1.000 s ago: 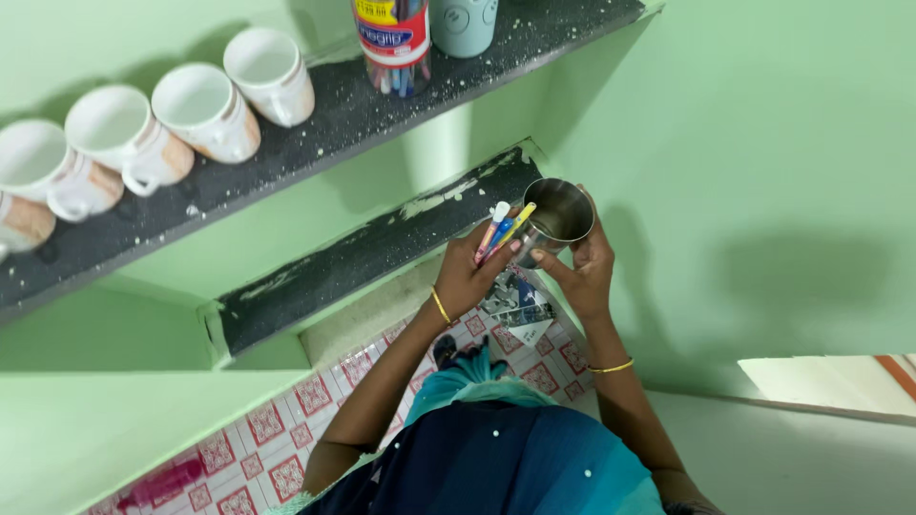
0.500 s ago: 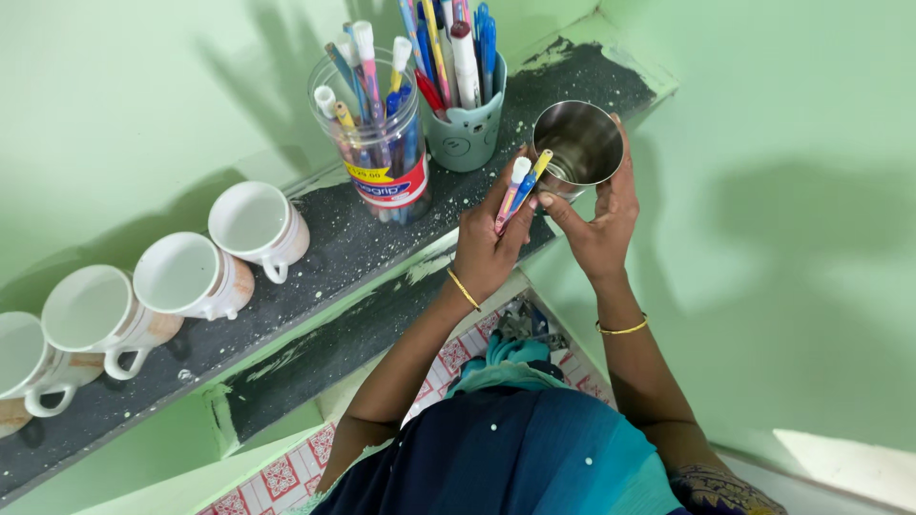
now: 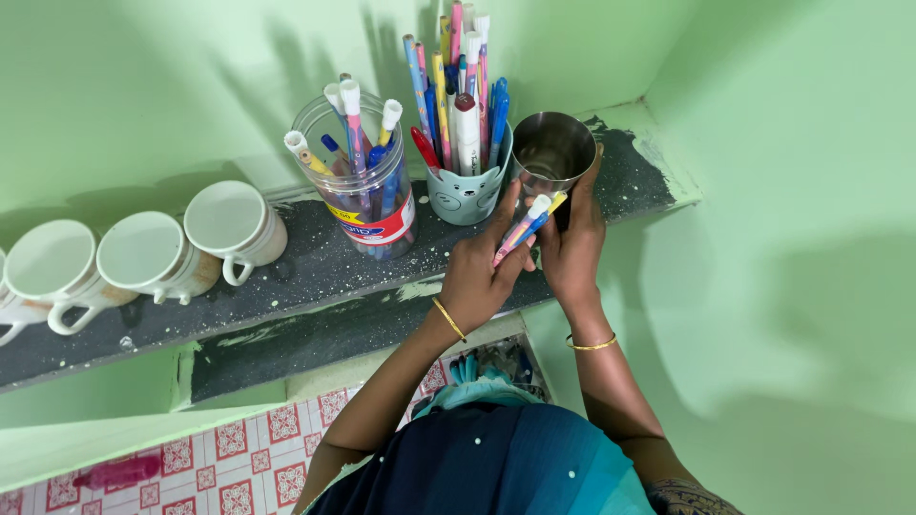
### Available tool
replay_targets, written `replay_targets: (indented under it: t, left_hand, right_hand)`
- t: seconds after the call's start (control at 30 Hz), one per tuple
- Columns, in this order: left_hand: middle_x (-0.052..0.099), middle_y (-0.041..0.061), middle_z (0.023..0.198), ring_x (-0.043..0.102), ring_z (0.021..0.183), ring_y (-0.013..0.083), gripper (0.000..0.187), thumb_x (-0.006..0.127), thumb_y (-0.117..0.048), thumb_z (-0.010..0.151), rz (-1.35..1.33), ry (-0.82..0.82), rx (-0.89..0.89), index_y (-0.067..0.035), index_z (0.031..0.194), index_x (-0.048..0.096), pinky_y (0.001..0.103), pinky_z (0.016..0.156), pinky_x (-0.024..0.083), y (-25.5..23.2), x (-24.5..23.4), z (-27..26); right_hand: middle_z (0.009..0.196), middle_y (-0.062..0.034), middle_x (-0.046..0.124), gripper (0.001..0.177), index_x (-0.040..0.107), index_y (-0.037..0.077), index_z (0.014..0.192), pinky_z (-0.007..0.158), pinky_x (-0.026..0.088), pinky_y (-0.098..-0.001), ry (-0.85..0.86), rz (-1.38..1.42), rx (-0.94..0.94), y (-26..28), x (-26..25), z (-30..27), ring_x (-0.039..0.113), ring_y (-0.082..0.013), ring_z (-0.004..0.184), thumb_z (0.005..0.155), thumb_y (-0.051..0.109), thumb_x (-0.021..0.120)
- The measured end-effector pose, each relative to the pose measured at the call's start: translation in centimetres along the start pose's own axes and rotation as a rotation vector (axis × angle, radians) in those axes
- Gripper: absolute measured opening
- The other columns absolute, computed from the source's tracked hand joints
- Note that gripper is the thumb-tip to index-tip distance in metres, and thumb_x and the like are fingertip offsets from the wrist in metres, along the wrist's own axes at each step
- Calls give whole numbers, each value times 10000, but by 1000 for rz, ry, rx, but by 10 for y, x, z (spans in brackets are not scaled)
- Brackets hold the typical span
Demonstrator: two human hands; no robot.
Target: The person picks up two cushions from the floor and places them on a bed, puts pens into a container on a shelf, places a book on a shelf, and picks up three rods from the floor.
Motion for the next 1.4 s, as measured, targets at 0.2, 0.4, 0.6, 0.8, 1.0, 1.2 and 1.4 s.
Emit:
replay_targets:
  t: [0.2, 0.4, 0.6, 0.8, 1.0, 1.2, 1.4]
  left_hand:
    - [753, 96, 794, 769, 714, 237, 630, 591, -196, 1022, 3, 7, -58, -62, 1593, 361, 342, 694, 589, -1, 3, 1]
    - [707, 86, 788, 736, 713, 181, 523, 603, -235, 1055, -110, 19, -63, -63, 1530, 466, 313, 686, 568, 2, 0, -3]
    - [647, 25, 852, 486, 641, 46, 458, 522, -290, 1103, -490, 24, -147, -54, 1494, 484, 234, 570, 418, 13, -6, -23]
    - [605, 51, 1118, 462, 777, 25, 248, 487, -249, 1160, -832, -116, -60, -63, 1321, 519, 215, 647, 395, 9, -19, -44]
    - [555, 83, 1346, 524, 1003, 73, 219, 486, -241, 1165, -664, -134, 86, -42, 1178, 577, 247, 942, 445, -33, -57, -60]
    - [526, 105, 1410, 532, 1140, 121, 214, 503, -219, 1141, -581, -151, 110, -17, 1175, 565, 309, 1064, 450, -60, -86, -61]
    - [590, 134, 1338, 573, 1241, 170, 209, 506, -209, 1176, -540, -102, 141, -8, 1206, 552, 321, 1142, 447, -71, -100, -53]
  right_hand:
    - [1170, -228, 661, 879, 176, -28, 1642, 873, 493, -473, -28, -264, -126, 0, 9, -1, 622, -394, 987, 951, 47, 714]
    - [1492, -301, 500, 806, 209, -7, 1637, 1135, 439, -475, -58, -229, -231, 27, 1, -5, 521, -429, 1324, 995, 31, 693]
    - [1474, -189, 414, 471, 433, 33, 1504, 1076, 468, -368, -146, 52, -215, 47, -20, -41, 438, -310, 1348, 1095, 21, 667]
    - [1291, -115, 450, 369, 538, 30, 1338, 918, 459, -319, 26, 285, -211, 78, 1, -85, 487, -200, 1071, 1030, 89, 731]
    - [1328, -190, 461, 577, 523, -67, 1428, 897, 515, -377, 209, 188, -315, 120, 20, -89, 533, -268, 1094, 929, 84, 772]
    - [1208, -176, 556, 505, 595, -72, 1374, 826, 562, -362, 297, 151, -381, 159, 26, -79, 641, -268, 1010, 907, -10, 778]
    - [1057, -165, 607, 308, 642, -57, 1117, 702, 538, -342, 353, 179, -388, 179, 30, -49, 673, -269, 852, 862, 19, 798]
Point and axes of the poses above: each hand's wrist, its own z-axis towards the middle knuckle, its own x-axis out of the palm, y = z × x, the point moved 9 cm from there along z, towards the middle knuckle
